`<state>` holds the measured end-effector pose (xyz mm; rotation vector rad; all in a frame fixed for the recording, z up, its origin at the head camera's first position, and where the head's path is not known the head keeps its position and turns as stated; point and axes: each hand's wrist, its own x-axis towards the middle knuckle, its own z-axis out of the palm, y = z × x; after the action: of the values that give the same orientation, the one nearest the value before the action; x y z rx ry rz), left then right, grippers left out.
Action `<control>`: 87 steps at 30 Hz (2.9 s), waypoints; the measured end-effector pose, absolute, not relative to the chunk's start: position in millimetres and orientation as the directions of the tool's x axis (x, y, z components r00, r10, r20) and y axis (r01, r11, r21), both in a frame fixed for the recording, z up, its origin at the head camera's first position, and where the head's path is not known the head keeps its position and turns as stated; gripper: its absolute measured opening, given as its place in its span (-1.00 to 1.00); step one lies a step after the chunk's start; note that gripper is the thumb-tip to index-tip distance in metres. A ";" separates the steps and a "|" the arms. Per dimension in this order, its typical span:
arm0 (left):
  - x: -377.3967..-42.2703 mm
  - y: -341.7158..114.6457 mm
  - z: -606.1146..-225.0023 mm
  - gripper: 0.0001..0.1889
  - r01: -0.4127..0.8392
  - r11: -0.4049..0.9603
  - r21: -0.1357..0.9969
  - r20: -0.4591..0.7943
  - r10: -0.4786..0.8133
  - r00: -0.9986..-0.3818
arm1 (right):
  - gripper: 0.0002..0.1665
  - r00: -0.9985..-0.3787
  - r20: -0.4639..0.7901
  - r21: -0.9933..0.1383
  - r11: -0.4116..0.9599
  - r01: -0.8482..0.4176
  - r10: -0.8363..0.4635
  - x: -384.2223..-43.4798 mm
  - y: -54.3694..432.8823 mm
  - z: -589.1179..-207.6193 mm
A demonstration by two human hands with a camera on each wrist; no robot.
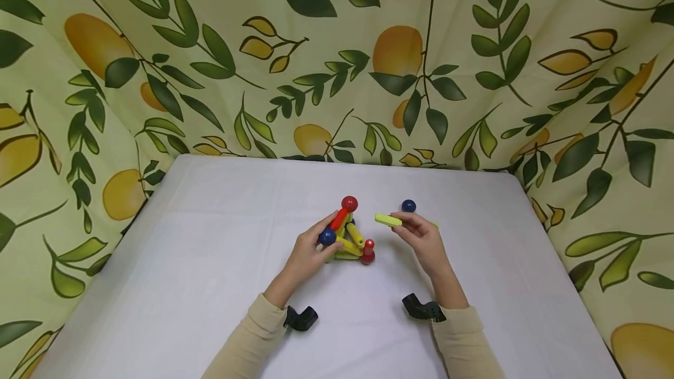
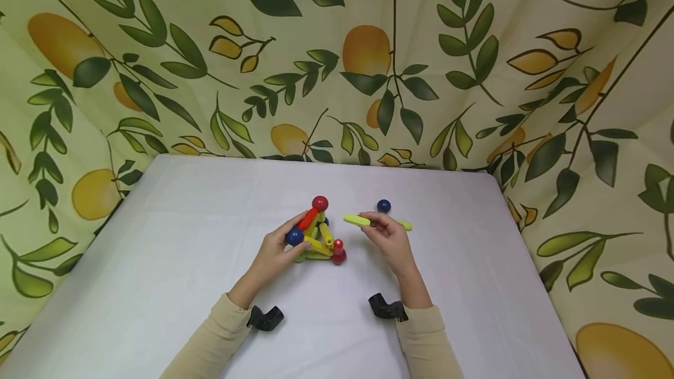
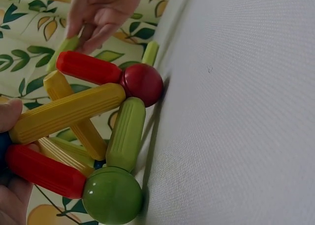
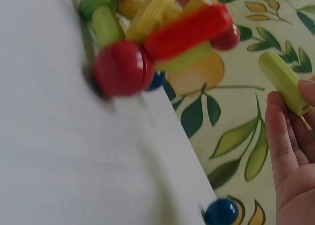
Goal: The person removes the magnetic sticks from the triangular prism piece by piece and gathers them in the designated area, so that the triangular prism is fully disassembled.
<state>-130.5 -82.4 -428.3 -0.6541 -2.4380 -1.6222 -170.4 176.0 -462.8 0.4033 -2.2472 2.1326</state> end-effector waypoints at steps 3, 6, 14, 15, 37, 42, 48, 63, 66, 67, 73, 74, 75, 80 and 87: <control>-130.5 -82.3 -427.9 -0.36 0.425 0.325 0.845 0.344 0.278 -0.897 | -0.60 -0.970 0.191 -0.978 0.052 -0.200 -0.149 -169.7 194.9 -467.5; -130.0 -81.4 -428.0 -0.36 0.417 0.327 0.848 0.337 0.275 -0.900 | -0.60 -0.976 0.184 -0.979 0.063 -0.192 -0.115 -169.2 213.9 -473.5; -130.0 -80.9 -429.0 -0.36 0.415 0.317 0.853 0.340 0.265 -0.902 | -0.57 -0.991 0.134 -0.977 0.170 -0.132 0.003 -173.3 249.1 -491.2; -130.3 -80.9 -429.2 -0.36 0.417 0.316 0.852 0.342 0.267 -0.901 | -0.57 -0.993 0.117 -0.976 0.187 -0.112 0.016 -173.3 251.9 -493.4; -131.0 -80.1 -429.9 -0.35 0.421 0.325 0.847 0.345 0.267 -0.900 | -0.68 -0.988 0.068 -0.804 0.594 0.028 0.137 -175.7 258.2 -510.0; -131.0 -80.1 -428.8 -0.36 0.435 0.326 0.839 0.357 0.273 -0.893 | -0.68 -0.983 0.084 -0.765 0.643 0.041 0.163 -175.5 256.1 -510.5; -129.9 -80.0 -426.6 -0.36 0.442 0.330 0.834 0.363 0.274 -0.891 | -0.70 -0.977 0.122 -0.751 0.660 0.025 0.175 -175.0 255.4 -512.1; -136.6 -80.4 -441.7 -0.34 0.414 0.324 0.850 0.338 0.266 -0.903 | -0.64 -0.940 0.128 -0.782 0.615 0.100 0.315 -176.2 253.3 -509.7; -142.5 -81.4 -456.6 -0.32 0.420 0.320 0.849 0.347 0.261 -0.901 | -0.61 -0.942 0.094 -0.814 0.570 0.114 0.323 -175.5 248.8 -504.2; -144.6 -81.9 -461.9 -0.31 0.421 0.318 0.850 0.349 0.258 -0.901 | -0.59 -0.945 0.083 -0.827 0.551 0.113 0.318 -175.3 246.7 -501.7; -147.0 -84.1 -469.2 -0.31 0.433 0.303 0.849 0.364 0.259 -0.895 | -0.53 -0.977 0.089 -0.856 0.517 0.024 0.192 -171.8 230.0 -487.3; -146.9 -84.2 -469.4 -0.31 0.435 0.302 0.848 0.365 0.261 -0.894 | -0.53 -0.982 0.100 -0.852 0.524 0.000 0.162 -171.0 226.8 -485.3; -146.9 -84.3 -469.6 -0.31 0.438 0.302 0.847 0.367 0.263 -0.892 | -0.54 -0.985 0.113 -0.850 0.526 -0.029 0.128 -170.1 223.6 -483.2; -147.1 -84.7 -469.8 -0.31 0.443 0.306 0.843 0.368 0.271 -0.889 | -0.56 -0.980 0.200 -0.860 0.475 -0.188 -0.026 -166.3 208.7 -476.2; -147.4 -84.3 -469.1 -0.31 0.436 0.308 0.846 0.360 0.275 -0.892 | -0.57 -0.970 0.185 -0.890 0.392 -0.233 -0.158 -157.4 185.4 -462.2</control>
<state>-147.4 -84.3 -469.1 -0.6631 -2.4178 -1.6368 -157.4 185.4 -462.2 0.3610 -2.5623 1.6551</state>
